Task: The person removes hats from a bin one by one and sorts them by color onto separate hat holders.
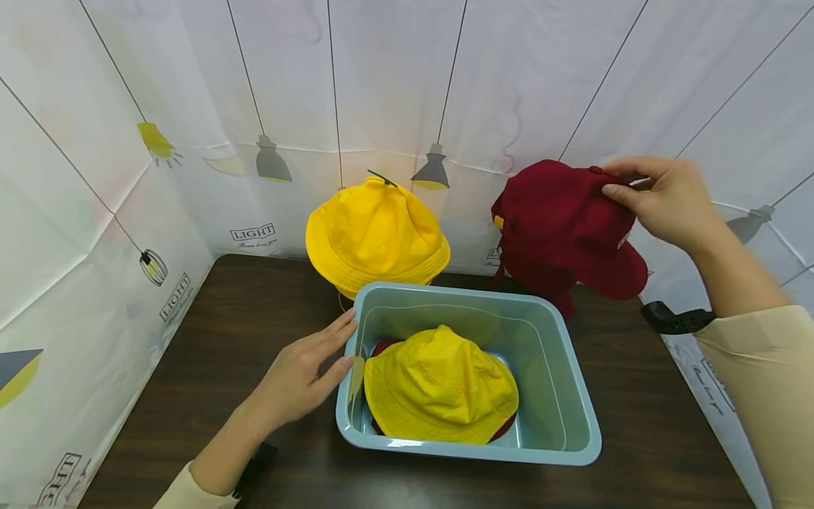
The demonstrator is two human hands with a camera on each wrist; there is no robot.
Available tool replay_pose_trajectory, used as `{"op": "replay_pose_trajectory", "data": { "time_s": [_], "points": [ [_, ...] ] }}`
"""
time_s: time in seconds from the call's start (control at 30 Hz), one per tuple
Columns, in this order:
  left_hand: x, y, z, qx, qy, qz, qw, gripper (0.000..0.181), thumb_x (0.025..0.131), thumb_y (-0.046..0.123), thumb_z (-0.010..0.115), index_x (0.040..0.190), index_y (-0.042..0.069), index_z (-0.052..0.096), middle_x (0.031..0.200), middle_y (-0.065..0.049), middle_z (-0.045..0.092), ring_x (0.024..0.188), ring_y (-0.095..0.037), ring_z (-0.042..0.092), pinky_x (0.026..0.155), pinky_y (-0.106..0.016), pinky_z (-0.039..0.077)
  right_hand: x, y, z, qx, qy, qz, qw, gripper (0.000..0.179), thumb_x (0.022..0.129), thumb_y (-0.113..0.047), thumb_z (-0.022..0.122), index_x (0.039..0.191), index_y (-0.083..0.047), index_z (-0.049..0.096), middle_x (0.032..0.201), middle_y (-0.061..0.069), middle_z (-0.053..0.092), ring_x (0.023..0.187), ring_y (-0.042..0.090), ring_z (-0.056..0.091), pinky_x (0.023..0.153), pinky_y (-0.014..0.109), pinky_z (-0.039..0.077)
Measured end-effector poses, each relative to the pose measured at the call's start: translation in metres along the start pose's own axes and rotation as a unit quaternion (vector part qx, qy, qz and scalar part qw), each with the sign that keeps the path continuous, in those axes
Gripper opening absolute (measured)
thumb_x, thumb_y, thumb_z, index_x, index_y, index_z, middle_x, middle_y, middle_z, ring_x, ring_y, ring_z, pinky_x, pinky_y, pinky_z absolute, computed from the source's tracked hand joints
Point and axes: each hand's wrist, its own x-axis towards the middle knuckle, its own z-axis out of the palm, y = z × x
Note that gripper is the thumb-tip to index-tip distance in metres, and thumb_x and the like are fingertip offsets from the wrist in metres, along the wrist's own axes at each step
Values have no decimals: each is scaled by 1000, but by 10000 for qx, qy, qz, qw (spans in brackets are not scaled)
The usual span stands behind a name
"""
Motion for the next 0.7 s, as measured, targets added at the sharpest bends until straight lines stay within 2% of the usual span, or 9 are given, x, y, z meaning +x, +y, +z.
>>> {"op": "replay_pose_trajectory", "data": {
  "time_s": [0.27, 0.5, 0.7],
  "points": [
    [0, -2, 1, 43, 17, 29, 10000, 54, 103, 21, 64, 153, 4, 53, 164, -5, 43, 140, -26, 54, 107, -52, 51, 0, 15, 12, -104, -295, 154, 9994, 33, 102, -15, 70, 132, -3, 71, 96, -24, 67, 81, -10, 61, 65, 8, 51],
    [-2, -1, 1, 54, 5, -4, 10000, 54, 103, 21, 64, 153, 4, 52, 164, -5, 43, 140, -27, 54, 107, -52, 50, 1, 25, 21, 6, -249, -24, 9997, 30, 98, -8, 73, 127, 1, 73, 91, -30, 66, 77, -15, 60, 65, 6, 50],
    [-1, -2, 1, 17, 17, 16, 10000, 55, 103, 21, 64, 154, 5, 51, 164, -5, 43, 140, -26, 54, 108, -52, 50, 0, 30, 28, -45, -284, 85, 9996, 29, 99, -10, 72, 126, 0, 73, 94, -30, 64, 78, -15, 59, 65, 7, 49]
  ]
}}
